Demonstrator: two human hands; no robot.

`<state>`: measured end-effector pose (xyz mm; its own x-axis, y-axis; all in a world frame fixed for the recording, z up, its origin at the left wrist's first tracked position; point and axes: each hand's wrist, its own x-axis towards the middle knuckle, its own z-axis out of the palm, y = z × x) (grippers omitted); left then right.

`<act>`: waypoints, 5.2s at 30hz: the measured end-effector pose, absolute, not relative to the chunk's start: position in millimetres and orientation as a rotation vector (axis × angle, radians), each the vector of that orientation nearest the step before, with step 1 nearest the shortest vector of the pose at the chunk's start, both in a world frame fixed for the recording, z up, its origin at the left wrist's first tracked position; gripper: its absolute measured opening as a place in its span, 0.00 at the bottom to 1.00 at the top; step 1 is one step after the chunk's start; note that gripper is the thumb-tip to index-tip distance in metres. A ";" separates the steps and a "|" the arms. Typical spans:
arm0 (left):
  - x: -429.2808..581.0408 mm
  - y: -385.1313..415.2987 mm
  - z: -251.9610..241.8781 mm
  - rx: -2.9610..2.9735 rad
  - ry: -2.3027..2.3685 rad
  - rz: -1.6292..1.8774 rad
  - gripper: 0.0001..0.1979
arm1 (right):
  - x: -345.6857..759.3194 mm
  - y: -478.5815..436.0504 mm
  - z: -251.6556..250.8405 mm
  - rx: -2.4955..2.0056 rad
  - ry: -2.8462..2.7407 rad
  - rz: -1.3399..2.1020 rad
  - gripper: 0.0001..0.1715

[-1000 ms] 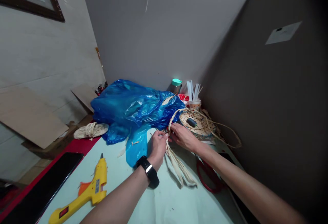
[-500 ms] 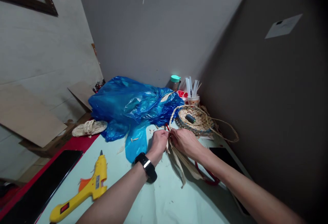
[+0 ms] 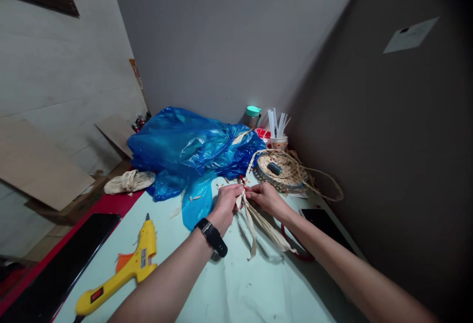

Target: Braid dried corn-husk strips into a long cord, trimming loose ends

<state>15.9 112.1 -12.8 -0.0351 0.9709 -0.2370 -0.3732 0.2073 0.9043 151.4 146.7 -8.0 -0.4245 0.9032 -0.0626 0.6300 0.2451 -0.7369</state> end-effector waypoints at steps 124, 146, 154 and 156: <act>10.1 94.4 -6.4 1.103 1.330 0.887 0.07 | 166.8 88.7 6.7 -1.563 -2.235 0.795 0.08; 6.6 94.5 -21.0 1.484 1.600 0.839 0.07 | 170.1 91.4 7.2 -1.766 -2.324 0.608 0.06; 11.6 89.7 -14.2 1.664 1.708 0.805 0.08 | 168.6 88.0 6.3 -1.655 -2.406 0.491 0.08; 12.8 89.9 -12.3 1.748 1.758 0.787 0.08 | 167.2 85.6 8.3 -1.654 -2.427 0.479 0.09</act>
<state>12.8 89.9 -12.3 -0.0183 0.9994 0.0295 0.6878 -0.0088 0.7258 167.2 85.6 8.3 -0.3730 0.9268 -0.0433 0.8737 0.3352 -0.3526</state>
